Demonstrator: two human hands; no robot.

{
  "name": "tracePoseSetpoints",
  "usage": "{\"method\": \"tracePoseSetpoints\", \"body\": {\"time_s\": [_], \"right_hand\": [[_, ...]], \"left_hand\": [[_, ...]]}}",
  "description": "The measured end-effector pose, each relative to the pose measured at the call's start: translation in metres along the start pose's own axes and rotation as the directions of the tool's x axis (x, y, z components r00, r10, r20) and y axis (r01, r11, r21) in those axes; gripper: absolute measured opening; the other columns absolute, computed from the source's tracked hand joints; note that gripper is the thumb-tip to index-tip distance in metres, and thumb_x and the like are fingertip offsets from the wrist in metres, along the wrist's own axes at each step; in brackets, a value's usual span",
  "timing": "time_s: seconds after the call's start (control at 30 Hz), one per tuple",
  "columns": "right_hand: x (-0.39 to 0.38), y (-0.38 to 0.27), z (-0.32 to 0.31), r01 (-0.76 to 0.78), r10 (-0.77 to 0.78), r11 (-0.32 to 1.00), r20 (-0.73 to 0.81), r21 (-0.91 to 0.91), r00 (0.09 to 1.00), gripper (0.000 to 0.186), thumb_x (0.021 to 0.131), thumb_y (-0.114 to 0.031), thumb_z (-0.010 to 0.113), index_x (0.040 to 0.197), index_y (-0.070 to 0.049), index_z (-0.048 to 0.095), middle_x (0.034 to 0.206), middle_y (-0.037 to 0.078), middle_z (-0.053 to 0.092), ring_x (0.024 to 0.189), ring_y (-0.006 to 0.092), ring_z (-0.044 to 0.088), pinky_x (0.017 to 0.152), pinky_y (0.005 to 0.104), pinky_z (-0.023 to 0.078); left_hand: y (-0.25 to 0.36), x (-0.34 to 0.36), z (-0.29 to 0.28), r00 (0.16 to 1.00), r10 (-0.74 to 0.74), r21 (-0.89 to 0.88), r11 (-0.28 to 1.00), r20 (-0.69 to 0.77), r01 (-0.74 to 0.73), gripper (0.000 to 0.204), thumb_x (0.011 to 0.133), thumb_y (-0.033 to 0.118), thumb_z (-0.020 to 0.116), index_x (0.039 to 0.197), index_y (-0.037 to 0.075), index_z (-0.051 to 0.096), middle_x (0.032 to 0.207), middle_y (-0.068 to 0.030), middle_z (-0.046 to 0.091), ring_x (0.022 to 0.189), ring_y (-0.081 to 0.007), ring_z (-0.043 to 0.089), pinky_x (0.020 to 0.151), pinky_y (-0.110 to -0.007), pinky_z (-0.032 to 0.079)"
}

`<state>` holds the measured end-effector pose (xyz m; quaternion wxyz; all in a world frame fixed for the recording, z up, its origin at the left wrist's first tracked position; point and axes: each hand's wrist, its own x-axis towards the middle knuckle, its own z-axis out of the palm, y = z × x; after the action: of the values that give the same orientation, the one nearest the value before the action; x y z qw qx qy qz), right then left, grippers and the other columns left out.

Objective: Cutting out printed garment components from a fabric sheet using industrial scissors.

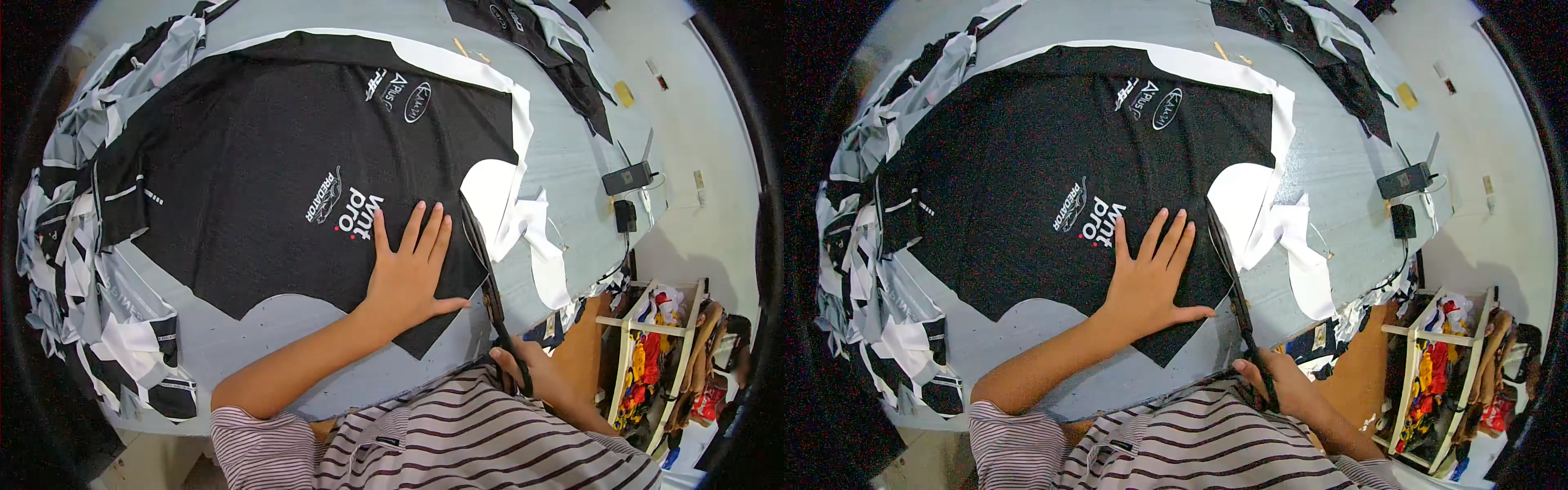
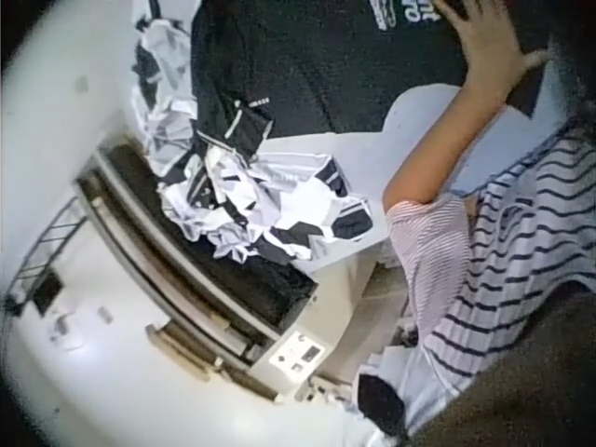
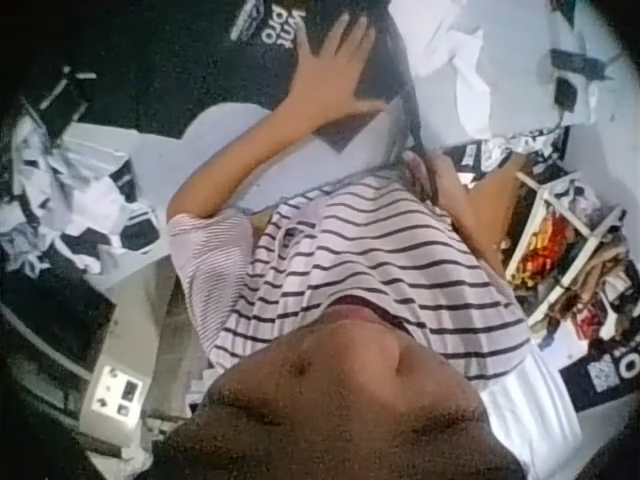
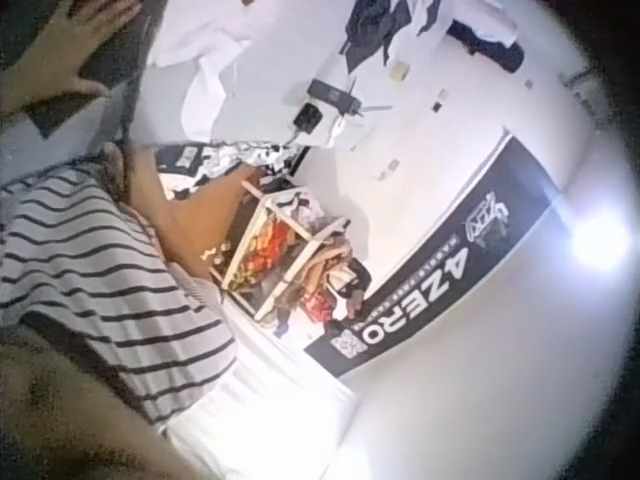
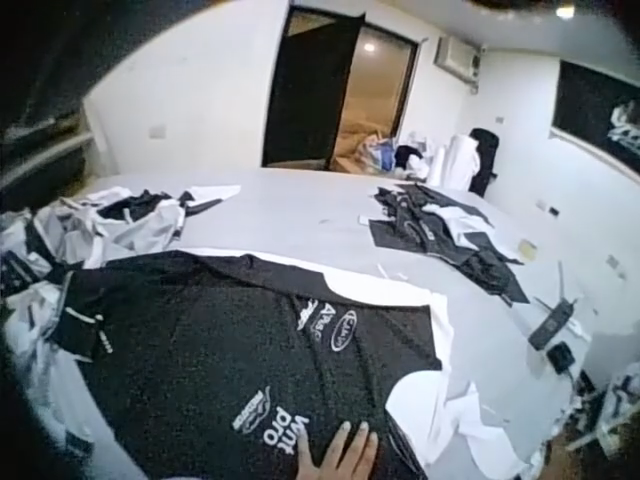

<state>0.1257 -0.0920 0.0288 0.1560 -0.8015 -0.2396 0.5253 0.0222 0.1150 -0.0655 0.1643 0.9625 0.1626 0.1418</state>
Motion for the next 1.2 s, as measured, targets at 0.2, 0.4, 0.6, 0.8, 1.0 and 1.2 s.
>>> {"method": "tracePoseSetpoints", "body": {"time_s": [0.2,0.4,0.6,0.8,1.0,1.2], "right_hand": [[0.005,0.025,-0.016,0.171,-0.172,0.985,0.047,0.037,0.984,0.041,0.097,-0.039,0.048,0.084,-0.001,0.055,0.060,0.004,0.054,0.054,0.0148,0.058,0.051,0.0273,0.043],[0.012,0.056,-0.040,0.146,-0.191,0.967,0.214,0.208,0.958,0.045,0.097,-0.044,0.045,0.088,0.000,0.054,0.066,0.004,0.054,0.056,0.0158,0.058,0.054,0.0279,0.045],[0.010,0.044,-0.072,0.197,-0.171,0.973,0.201,-0.118,0.965,0.044,0.094,-0.040,0.053,0.099,0.003,0.056,0.062,0.012,0.055,0.062,0.0209,0.060,0.058,0.0333,0.046],[0.015,0.067,-0.132,0.302,-0.260,0.890,0.164,-0.341,0.952,0.052,0.083,-0.050,0.065,0.086,0.001,0.061,0.067,0.017,0.060,0.063,0.0309,0.061,0.059,0.0378,0.046],[0.022,0.080,-0.160,0.310,-0.310,0.865,0.066,-0.394,0.948,0.057,0.067,-0.048,0.081,0.089,0.001,0.061,0.066,0.014,0.058,0.058,0.0233,0.056,0.054,0.0329,0.043],[0.020,0.101,-0.158,0.301,-0.315,0.887,0.018,-0.349,0.949,0.059,0.065,-0.050,0.081,0.090,0.000,0.063,0.064,0.013,0.059,0.058,0.0264,0.059,0.055,0.0334,0.044]], "left_hand": [[-0.065,0.039,-0.051,0.976,-0.120,0.031,0.991,-0.183,0.127,0.064,0.084,0.057,0.054,0.126,0.009,0.054,0.136,-0.0113,0.047,0.126,-0.0288,0.043,0.105,-0.058,0.025],[-0.203,-0.013,-0.080,0.863,-0.383,0.395,0.774,-0.330,0.495,0.062,0.086,0.056,0.053,0.135,0.018,0.048,0.145,-0.0077,0.040,0.136,-0.0280,0.032,0.106,-0.064,0.016],[-0.154,-0.071,-0.069,0.645,-0.701,0.274,0.584,-0.304,0.764,0.068,0.089,0.055,0.049,0.145,0.019,0.034,0.152,-0.0085,0.027,0.141,-0.0287,0.021,0.107,-0.065,0.011],[-0.015,-0.118,-0.035,0.317,-0.882,0.225,0.249,-0.350,0.942,0.073,0.093,0.052,0.042,0.147,0.006,0.023,0.154,-0.0142,0.020,0.142,-0.0329,0.015,0.104,-0.068,0.013],[0.092,-0.102,-0.053,0.053,-0.999,0.020,0.053,-0.004,0.998,0.079,0.092,0.049,0.046,0.148,0.002,0.017,0.155,-0.0208,0.005,0.140,-0.0465,-0.001,0.104,-0.068,0.002],[0.031,0.017,-0.067,0.975,-0.212,-0.081,0.975,-0.062,0.206,0.046,0.095,0.029,0.047,0.137,0.011,0.044,0.145,-0.0140,0.037,0.135,-0.0345,0.029,0.109,-0.055,0.018]]}}
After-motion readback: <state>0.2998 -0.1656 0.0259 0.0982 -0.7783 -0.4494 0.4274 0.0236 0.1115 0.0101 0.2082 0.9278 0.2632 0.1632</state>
